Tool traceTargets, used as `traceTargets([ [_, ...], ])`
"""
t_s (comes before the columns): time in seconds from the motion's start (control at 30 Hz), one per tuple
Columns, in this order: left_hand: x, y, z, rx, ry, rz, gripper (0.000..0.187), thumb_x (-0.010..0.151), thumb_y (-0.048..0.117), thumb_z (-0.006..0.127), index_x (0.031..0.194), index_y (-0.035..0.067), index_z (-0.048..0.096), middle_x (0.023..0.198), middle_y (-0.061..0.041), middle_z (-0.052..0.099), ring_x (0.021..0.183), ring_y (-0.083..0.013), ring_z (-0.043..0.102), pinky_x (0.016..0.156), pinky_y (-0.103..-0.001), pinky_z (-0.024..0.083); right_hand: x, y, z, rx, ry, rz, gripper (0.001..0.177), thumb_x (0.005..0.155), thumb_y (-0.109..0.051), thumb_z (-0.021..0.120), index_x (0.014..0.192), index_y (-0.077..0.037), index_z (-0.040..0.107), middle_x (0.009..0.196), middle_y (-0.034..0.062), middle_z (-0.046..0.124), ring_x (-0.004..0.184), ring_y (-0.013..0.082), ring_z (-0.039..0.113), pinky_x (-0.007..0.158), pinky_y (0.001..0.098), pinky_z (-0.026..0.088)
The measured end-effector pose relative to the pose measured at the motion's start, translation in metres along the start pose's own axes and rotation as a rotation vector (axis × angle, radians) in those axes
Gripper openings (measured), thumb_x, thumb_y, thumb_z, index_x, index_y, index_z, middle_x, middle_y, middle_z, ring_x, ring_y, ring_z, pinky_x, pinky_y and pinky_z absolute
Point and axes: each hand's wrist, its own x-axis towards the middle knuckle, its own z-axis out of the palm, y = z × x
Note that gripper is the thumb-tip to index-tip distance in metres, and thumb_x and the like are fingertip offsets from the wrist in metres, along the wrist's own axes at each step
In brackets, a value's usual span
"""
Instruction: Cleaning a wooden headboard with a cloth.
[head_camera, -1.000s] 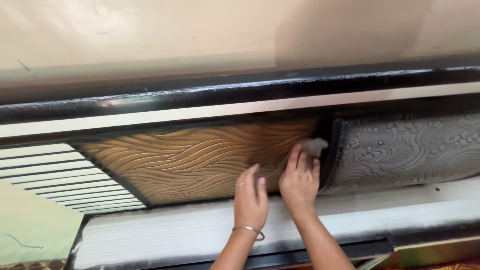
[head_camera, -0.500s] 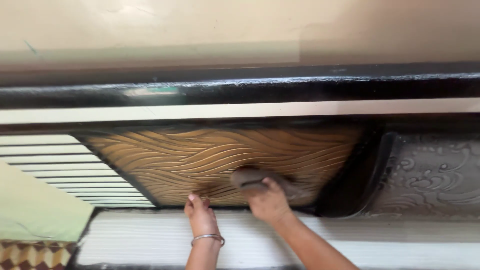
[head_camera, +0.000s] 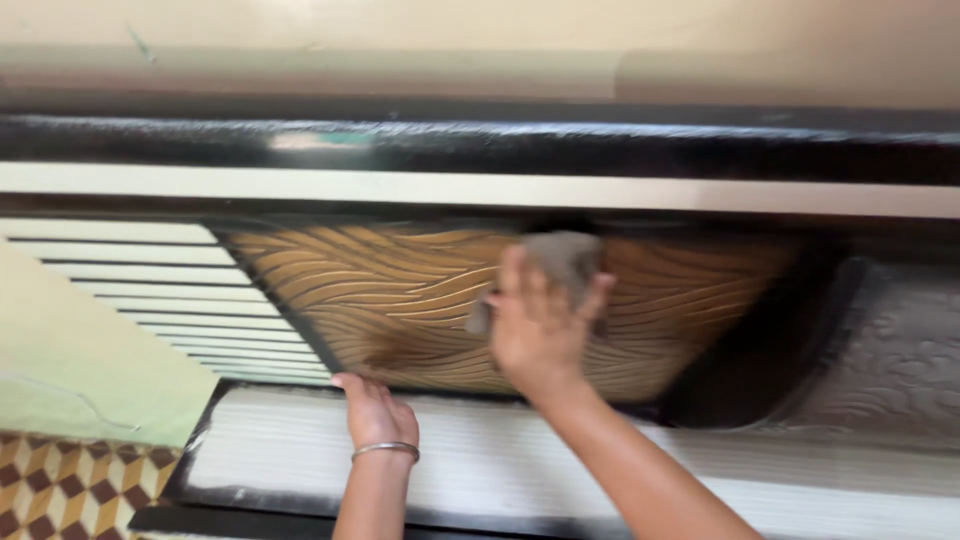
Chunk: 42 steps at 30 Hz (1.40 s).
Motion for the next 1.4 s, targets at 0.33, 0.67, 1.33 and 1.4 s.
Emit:
traceTargets([
  [0.33, 0.008, 0.023, -0.028, -0.007, -0.218, 0.006, 0.097, 0.093, 0.077, 0.024, 0.161, 0.008, 0.023, 0.172, -0.003, 0.018, 0.158, -0.0219, 0.01, 0.123, -0.041, 0.0, -0.135, -0.031, 0.071, 0.436, -0.736, -0.447, 0.036, 0.1, -0.025, 0.049, 0.13, -0.027, 0.069, 0.116, -0.0075, 0.076, 0.085, 0.0086, 0.074, 0.126, 0.0429, 0.024],
  [0.67, 0.005, 0.038, -0.019, 0.05, -0.164, -0.097, 0.104, 0.086, 0.08, 0.024, 0.164, 0.012, 0.015, 0.173, -0.004, 0.008, 0.157, -0.0258, 0.0, 0.122, -0.048, -0.002, -0.043, 0.017, 0.035, 0.174, 0.0, 0.016, 0.061, 0.113, -0.035, 0.049, 0.169, -0.013, 0.04, 0.168, 0.0128, 0.023, 0.156, 0.033, 0.014, 0.121, 0.0773, -0.005],
  [1.33, -0.018, 0.037, -0.047, 0.144, -0.001, -0.271, 0.101, 0.09, 0.08, 0.029, 0.164, 0.013, 0.013, 0.172, -0.013, 0.015, 0.159, -0.0297, 0.011, 0.122, -0.046, 0.012, -0.15, -0.021, 0.067, 0.272, -0.641, -0.405, 0.059, 0.093, -0.012, 0.048, 0.147, -0.033, 0.057, 0.119, -0.0068, 0.075, 0.087, 0.0112, 0.07, 0.117, 0.0421, 0.025],
  [1.4, -0.023, 0.028, -0.031, 0.119, -0.028, -0.313, 0.101, 0.088, 0.081, 0.028, 0.164, 0.015, 0.013, 0.172, -0.012, 0.016, 0.158, -0.0289, 0.014, 0.12, -0.043, 0.02, -0.134, 0.003, 0.049, 0.204, -0.452, -0.336, 0.057, 0.092, -0.016, 0.052, 0.145, -0.037, 0.058, 0.116, -0.0091, 0.077, 0.095, 0.0112, 0.069, 0.114, 0.0463, 0.026],
])
